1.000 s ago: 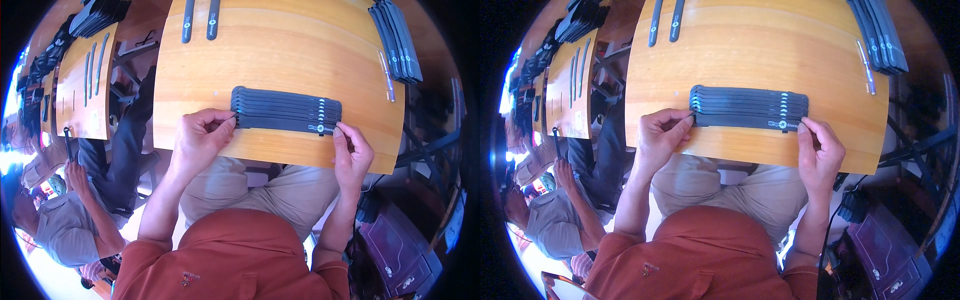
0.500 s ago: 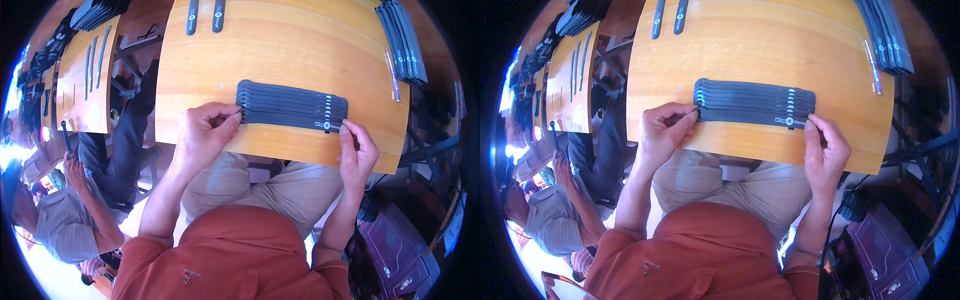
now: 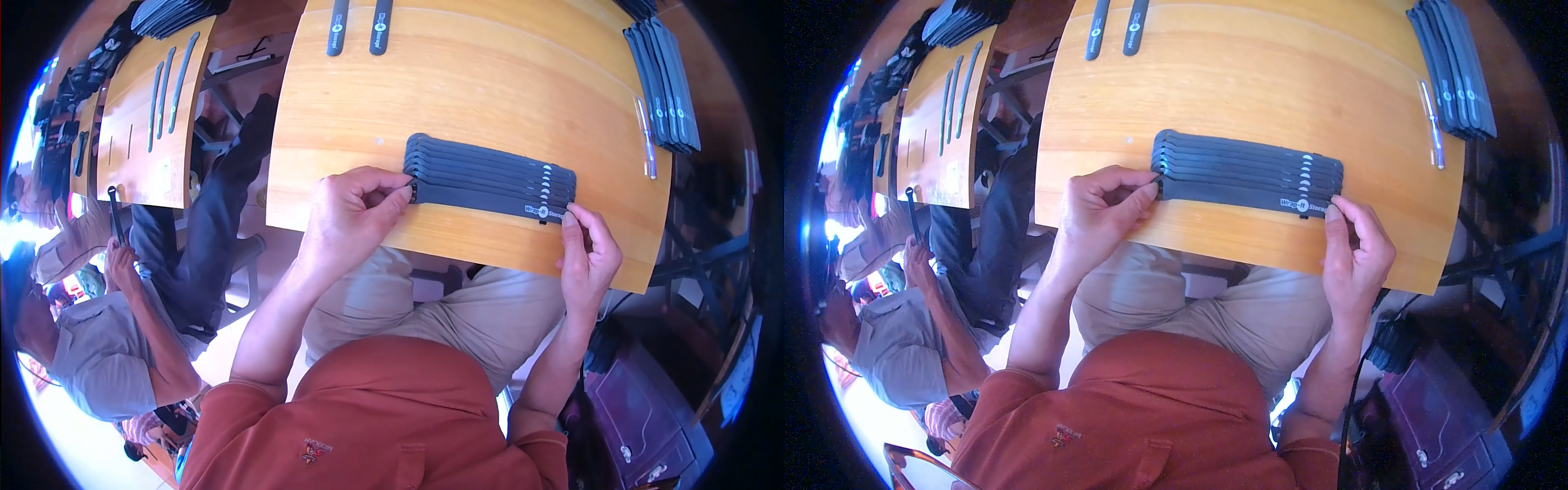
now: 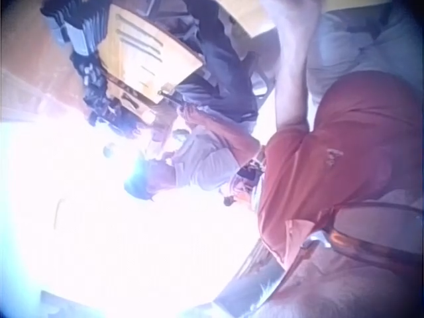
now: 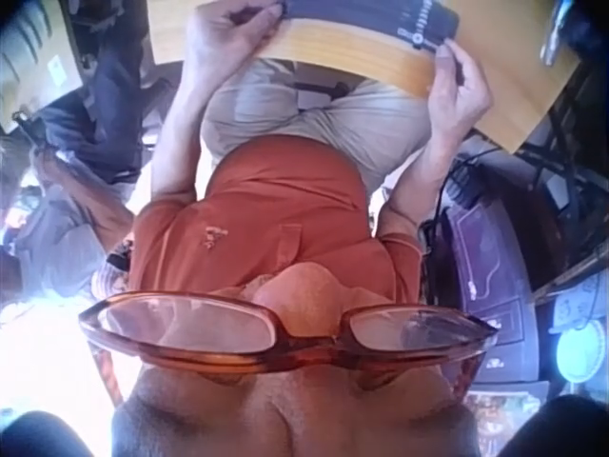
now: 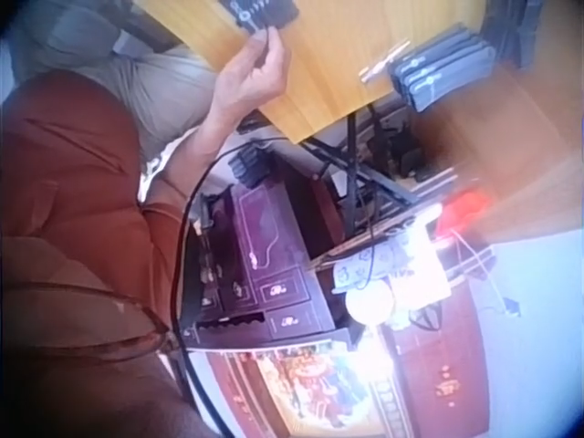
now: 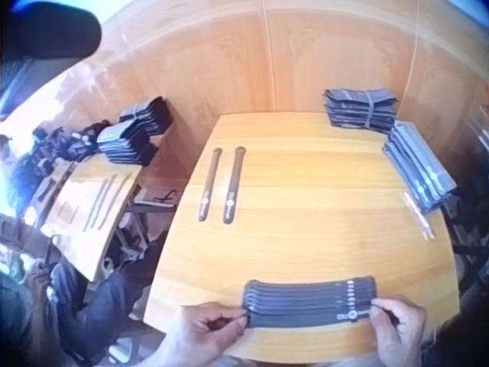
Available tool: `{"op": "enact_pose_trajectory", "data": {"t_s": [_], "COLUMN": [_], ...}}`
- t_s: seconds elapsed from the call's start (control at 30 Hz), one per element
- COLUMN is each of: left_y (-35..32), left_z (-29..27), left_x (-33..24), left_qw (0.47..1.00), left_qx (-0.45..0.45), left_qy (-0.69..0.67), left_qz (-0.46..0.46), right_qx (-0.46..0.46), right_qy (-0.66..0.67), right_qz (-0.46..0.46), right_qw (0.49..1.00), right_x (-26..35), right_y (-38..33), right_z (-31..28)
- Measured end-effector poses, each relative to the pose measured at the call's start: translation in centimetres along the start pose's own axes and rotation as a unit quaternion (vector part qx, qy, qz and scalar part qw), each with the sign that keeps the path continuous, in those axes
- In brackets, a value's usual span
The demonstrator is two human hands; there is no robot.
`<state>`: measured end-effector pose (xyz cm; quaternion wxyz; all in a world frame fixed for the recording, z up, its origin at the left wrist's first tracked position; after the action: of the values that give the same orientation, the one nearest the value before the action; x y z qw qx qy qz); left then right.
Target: The person aligns and stacks several black straps on top of each other on a wooden surface.
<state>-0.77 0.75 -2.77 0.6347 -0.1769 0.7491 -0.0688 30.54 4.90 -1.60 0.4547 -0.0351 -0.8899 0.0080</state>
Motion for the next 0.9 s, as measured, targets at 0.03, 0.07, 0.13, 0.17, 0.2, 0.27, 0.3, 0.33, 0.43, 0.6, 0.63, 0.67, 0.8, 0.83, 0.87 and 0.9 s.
{"op": "enact_pose_trajectory", "data": {"t_s": [0.03, 0.07, 0.13, 0.17, 0.2, 0.27, 0.3, 0.33, 0.43, 0.6, 0.63, 0.67, 0.8, 0.83, 0.87, 0.9], "left_y": [-0.01, 0.00, 0.02, 0.02, 0.03, 0.09, 0.06, 0.05, 0.04, 0.05, 0.05, 0.06, -0.01, -0.01, -0.01, -0.03], "left_z": [-0.01, 0.01, 0.06, -0.04, -0.07, 0.00, 0.00, 0.02, 0.05, -0.02, 0.00, 0.06, 0.19, 0.18, 0.22, 0.10], "left_x": [-0.01, 0.00, 0.06, 0.11, 0.14, 0.05, 0.01, -0.01, -0.07, 0.06, 0.19, 0.11, -0.03, 0.03, -0.04, -0.03], "left_qw": [1.000, 1.000, 1.000, 1.000, 1.000, 1.000, 1.000, 1.000, 1.000, 1.000, 1.000, 1.000, 1.000, 1.000, 1.000, 0.999], "left_qx": [0.000, -0.002, -0.001, -0.003, 0.000, 0.005, 0.003, 0.002, -0.001, 0.000, 0.000, 0.004, -0.001, -0.007, -0.002, -0.005], "left_qy": [0.002, 0.001, 0.009, 0.009, 0.013, 0.016, 0.020, 0.024, 0.014, -0.002, -0.011, -0.012, -0.009, -0.008, -0.009, -0.015], "left_qz": [-0.001, 0.000, 0.005, 0.006, 0.009, 0.014, 0.014, 0.013, 0.004, -0.009, -0.025, -0.024, -0.015, -0.016, -0.016, -0.028], "right_qx": [0.001, -0.002, -0.004, -0.001, 0.001, -0.003, -0.007, -0.008, -0.007, -0.014, -0.016, -0.016, -0.016, -0.020, -0.017, -0.014], "right_qy": [0.000, 0.001, 0.002, -0.006, -0.015, -0.017, -0.018, -0.019, -0.013, -0.010, -0.012, -0.011, 0.000, -0.003, -0.004, -0.005], "right_qz": [-0.002, 0.002, 0.005, 0.001, -0.003, -0.016, -0.027, -0.027, -0.019, -0.026, -0.024, -0.028, -0.039, -0.038, -0.039, -0.041], "right_qw": [1.000, 1.000, 1.000, 1.000, 1.000, 1.000, 0.999, 0.999, 1.000, 1.000, 1.000, 0.999, 0.999, 0.999, 0.999, 0.999], "right_x": [0.07, 0.06, 0.04, 0.04, 0.01, -0.45, -0.51, -0.50, -0.46, -0.26, -0.28, -0.23, -0.17, -0.15, -0.07, 0.00], "right_y": [-0.01, -0.02, -0.06, -0.07, -0.04, -0.04, -0.05, -0.04, -0.09, -0.11, -0.12, -0.11, -0.09, -0.09, -0.10, -0.08], "right_z": [0.03, 0.03, 0.00, -0.05, -0.07, -0.07, -0.10, -0.11, 0.01, -0.06, -0.10, -0.08, 0.03, -0.02, -0.01, 0.02]}}
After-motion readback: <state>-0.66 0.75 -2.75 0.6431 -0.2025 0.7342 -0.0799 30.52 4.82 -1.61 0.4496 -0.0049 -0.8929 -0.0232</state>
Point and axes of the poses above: each hand's wrist, its own y-axis towards the middle knuckle, its own z-axis out of the palm, x = y × z, the point moved 6 cm from there along y, towards the middle knuckle, and after that the axes turned 7 degrees about -y, right-handed, at the moved point
